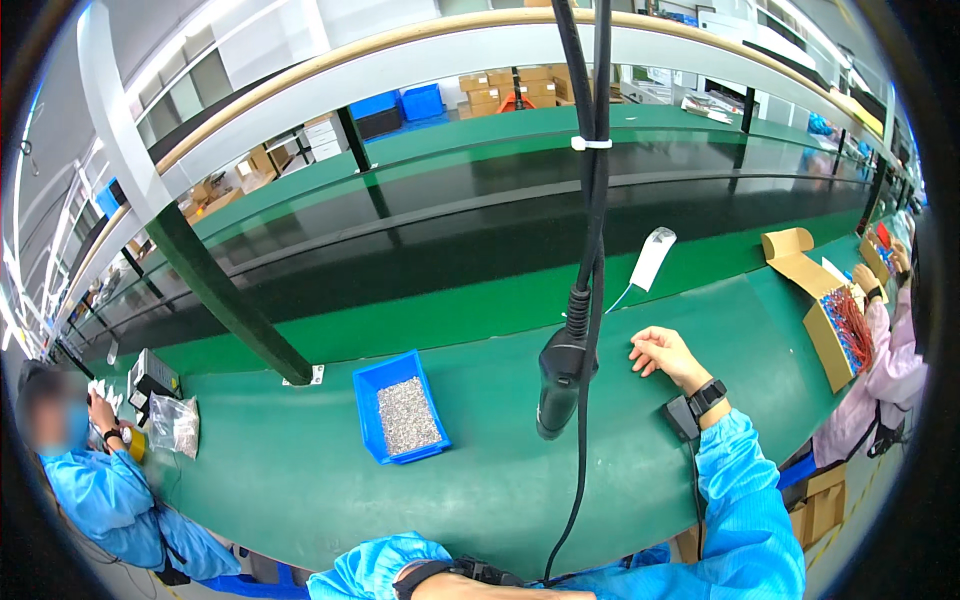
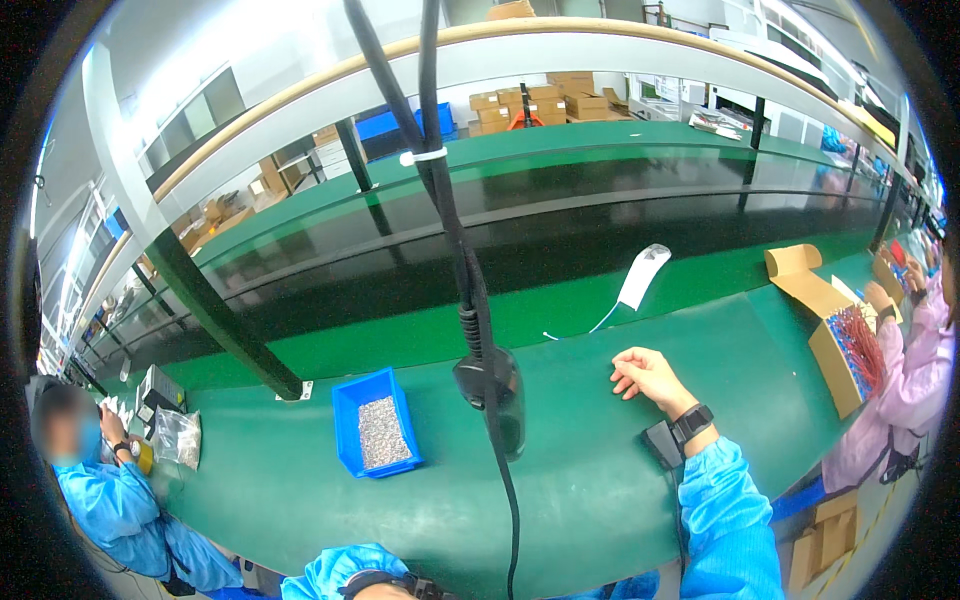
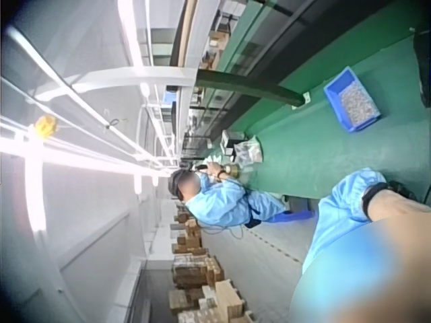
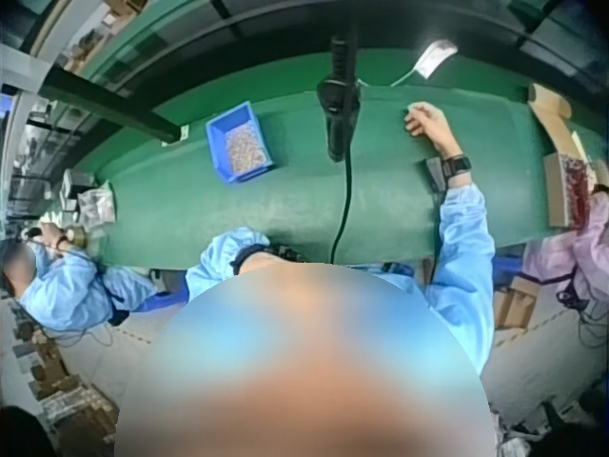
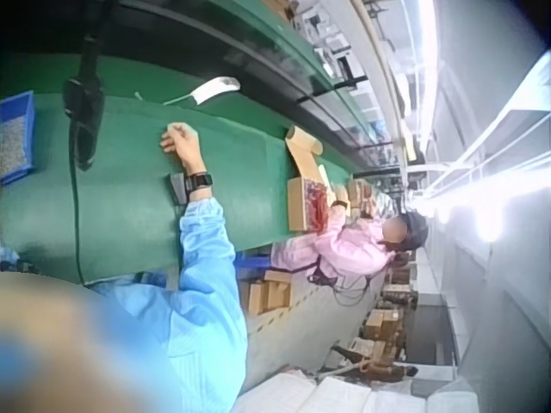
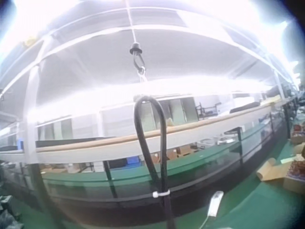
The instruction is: Assembling electronic or plastic components on a production line using a power screwdriver and manual manipulation.
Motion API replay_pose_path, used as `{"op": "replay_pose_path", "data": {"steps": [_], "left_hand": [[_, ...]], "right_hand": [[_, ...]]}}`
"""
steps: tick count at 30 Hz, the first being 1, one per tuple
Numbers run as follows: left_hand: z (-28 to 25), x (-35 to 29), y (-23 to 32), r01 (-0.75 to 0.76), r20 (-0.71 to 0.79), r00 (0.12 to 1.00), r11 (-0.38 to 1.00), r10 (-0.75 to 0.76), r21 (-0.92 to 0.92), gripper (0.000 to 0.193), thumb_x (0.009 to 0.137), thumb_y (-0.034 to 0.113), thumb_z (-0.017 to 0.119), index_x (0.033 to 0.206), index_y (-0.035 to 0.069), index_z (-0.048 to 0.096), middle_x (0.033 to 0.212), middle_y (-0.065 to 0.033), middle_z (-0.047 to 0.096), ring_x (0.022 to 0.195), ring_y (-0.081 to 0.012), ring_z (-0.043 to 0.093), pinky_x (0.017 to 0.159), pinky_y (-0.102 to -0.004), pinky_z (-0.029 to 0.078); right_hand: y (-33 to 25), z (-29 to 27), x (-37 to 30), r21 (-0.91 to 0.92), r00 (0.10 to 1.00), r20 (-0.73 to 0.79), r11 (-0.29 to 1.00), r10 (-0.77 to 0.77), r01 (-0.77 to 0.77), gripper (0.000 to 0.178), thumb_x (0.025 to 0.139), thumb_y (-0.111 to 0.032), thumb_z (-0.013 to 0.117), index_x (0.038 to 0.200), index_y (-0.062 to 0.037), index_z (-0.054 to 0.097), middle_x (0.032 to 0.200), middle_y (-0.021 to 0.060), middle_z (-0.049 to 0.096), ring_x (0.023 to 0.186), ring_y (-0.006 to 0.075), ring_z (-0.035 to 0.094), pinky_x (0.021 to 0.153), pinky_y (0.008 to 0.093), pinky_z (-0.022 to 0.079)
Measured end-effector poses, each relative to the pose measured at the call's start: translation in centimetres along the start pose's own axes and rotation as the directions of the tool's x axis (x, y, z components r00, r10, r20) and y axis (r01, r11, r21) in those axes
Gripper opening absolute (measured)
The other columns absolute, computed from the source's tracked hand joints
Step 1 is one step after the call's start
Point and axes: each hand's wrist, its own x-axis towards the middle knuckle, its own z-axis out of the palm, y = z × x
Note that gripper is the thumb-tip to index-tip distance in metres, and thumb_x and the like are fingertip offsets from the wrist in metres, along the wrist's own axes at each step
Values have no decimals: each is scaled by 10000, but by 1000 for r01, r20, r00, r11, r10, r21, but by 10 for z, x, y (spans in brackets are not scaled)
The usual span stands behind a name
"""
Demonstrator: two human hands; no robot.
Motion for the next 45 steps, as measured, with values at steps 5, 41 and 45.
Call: {"op": "replay_pose_path", "data": {"steps": [5,41,45], "left_hand": [[1,2,2,9,-6,1000,999,-9,31,203,731,181,546,606,40,473,600,-70,421,598,-222,431,663,-356,339],[12,-69,19,655,-457,701,748,-548,109,236,789,171,575,984,38,576,934,-73,586,792,-225,553,711,-294,430],[69,-110,22,819,-412,434,541,-801,-189,229,789,186,575,977,55,581,902,-68,595,777,-229,569,669,-305,460]], "right_hand": [[-1,-1,-2,18,1000,10,1000,-3,3,194,844,-177,516,931,-3,514,760,75,576,605,131,580,501,216,475],[4,0,-2,7,1000,3,1000,-13,13,193,843,-181,516,932,-9,523,773,89,576,613,141,574,508,230,477],[-14,-6,-9,125,995,66,988,80,-88,209,834,-210,530,941,-30,525,804,90,586,627,139,582,501,232,480]]}}
